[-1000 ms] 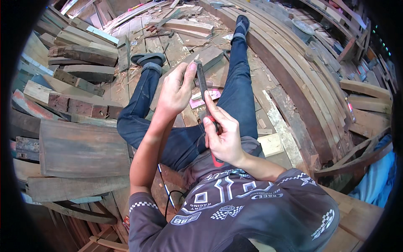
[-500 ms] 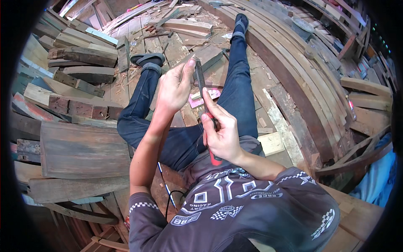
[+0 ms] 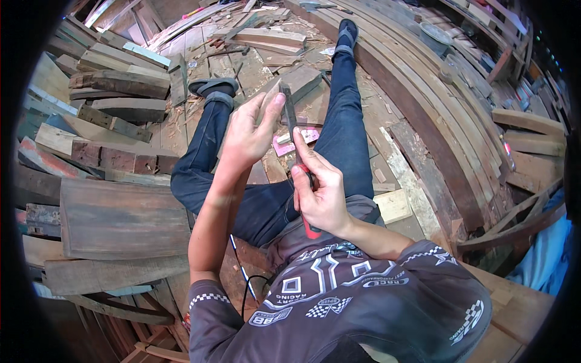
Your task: The person shapes a small piece of wood by holding it and scraping its edges and surfaces with a hand chisel.
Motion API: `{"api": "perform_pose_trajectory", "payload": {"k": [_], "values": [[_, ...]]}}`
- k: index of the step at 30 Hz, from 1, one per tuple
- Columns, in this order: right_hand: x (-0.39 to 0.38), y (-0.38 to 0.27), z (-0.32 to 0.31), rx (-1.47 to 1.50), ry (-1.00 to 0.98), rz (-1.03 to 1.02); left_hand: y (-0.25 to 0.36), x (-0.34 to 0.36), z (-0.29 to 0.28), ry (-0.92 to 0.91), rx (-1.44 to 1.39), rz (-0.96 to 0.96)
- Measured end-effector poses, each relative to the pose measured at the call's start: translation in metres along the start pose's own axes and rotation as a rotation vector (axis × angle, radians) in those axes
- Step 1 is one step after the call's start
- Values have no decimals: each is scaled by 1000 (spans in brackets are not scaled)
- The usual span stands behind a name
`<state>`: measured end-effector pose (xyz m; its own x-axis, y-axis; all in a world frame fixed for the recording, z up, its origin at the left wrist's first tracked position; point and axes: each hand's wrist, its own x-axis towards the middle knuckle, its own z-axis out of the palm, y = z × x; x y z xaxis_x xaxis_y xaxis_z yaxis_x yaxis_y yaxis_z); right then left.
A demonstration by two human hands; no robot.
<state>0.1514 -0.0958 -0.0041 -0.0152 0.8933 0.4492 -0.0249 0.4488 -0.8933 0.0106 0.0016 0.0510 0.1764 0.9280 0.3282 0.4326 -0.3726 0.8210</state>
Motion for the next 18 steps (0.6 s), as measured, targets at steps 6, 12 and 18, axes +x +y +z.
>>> {"api": "perform_pose_trajectory", "payload": {"k": [6,12,18], "values": [[3,1,-4,48,28,67,-2,1,7,17,31,12],[-5,8,-3,41,-5,41,-15,1,12,70,-30,66],[-7,-1,-2,137,-14,104,-10,-1,8,32,-15,92]]}}
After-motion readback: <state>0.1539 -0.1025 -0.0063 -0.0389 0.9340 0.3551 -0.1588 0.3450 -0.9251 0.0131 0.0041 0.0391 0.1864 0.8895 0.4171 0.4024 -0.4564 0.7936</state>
